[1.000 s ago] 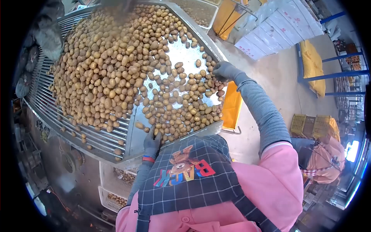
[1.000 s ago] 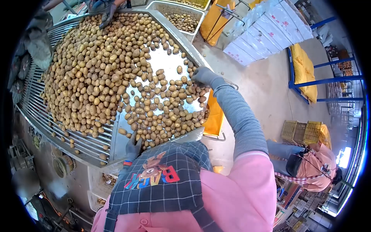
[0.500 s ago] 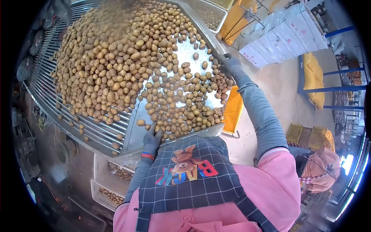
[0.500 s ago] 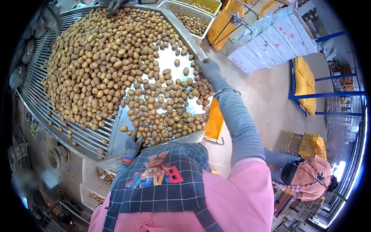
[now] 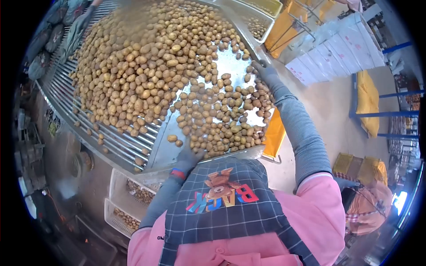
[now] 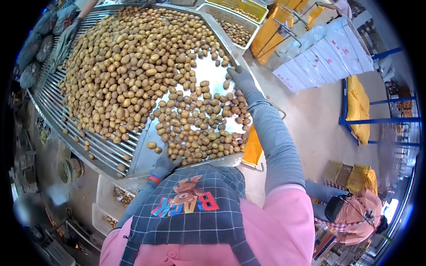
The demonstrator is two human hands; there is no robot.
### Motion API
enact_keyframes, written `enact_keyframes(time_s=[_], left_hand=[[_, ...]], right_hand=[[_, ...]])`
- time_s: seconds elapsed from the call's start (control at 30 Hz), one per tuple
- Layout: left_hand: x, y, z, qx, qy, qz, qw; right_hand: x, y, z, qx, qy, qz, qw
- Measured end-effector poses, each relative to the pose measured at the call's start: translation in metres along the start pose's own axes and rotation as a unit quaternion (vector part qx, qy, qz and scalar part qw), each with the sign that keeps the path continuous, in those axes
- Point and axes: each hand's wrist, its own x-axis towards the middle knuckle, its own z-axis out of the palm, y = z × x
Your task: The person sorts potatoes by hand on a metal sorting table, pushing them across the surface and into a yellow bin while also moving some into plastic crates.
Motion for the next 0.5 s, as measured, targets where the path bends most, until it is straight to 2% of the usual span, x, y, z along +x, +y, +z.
enact_keyframes(time_s=[0.07, 0.13, 0.17, 0.2, 0.23, 0.27, 0.33, 0.37, 0.4, 0.43, 0.47, 0.5], left_hand=[[0.016, 0.015, 0.018, -0.012, -0.055, -0.016, 0.998], [0.033, 0.039, 0.031, -0.009, -0.092, -0.005, 0.996], [0.037, 0.049, 0.033, -0.014, -0.086, -0.012, 0.996], [0.039, 0.058, 0.032, 0.012, -0.143, 0.028, 0.989], [0.039, 0.061, 0.027, 0.039, -0.201, 0.068, 0.976], [0.036, 0.058, 0.019, 0.035, -0.2, 0.061, 0.977], [0.03, 0.046, -0.008, 0.015, -0.25, 0.191, 0.949], [0.021, 0.035, -0.032, -0.059, -0.228, 0.187, 0.954], [0.017, 0.02, -0.054, -0.138, -0.139, 0.216, 0.957], [0.035, -0.03, -0.048, 0.016, 0.071, 0.376, 0.924], [0.045, -0.066, -0.07, -0.109, 0.136, 0.254, 0.951], [0.059, -0.083, -0.088, -0.231, 0.196, 0.121, 0.945]], right_hand=[[-0.007, -0.007, 0.037, -0.185, 0.021, -0.1, 0.977], [-0.072, -0.032, 0.097, -0.067, -0.132, 0.011, 0.989], [-0.091, -0.014, 0.126, -0.259, -0.138, -0.151, 0.944], [-0.104, -0.007, 0.153, -0.443, -0.251, -0.192, 0.839], [-0.134, 0.017, 0.161, -0.464, -0.199, -0.275, 0.818], [-0.161, 0.039, 0.16, -0.48, -0.145, -0.354, 0.79], [-0.163, 0.063, 0.118, -0.469, -0.221, -0.393, 0.759], [-0.151, 0.077, 0.093, -0.492, -0.23, -0.381, 0.749], [-0.142, 0.087, 0.077, -0.514, -0.235, -0.366, 0.739], [-0.138, 0.068, 0.067, -0.57, -0.218, -0.317, 0.726], [-0.132, 0.04, 0.056, -0.624, -0.202, -0.266, 0.707], [-0.124, 0.025, 0.058, -0.624, -0.204, -0.263, 0.707]])
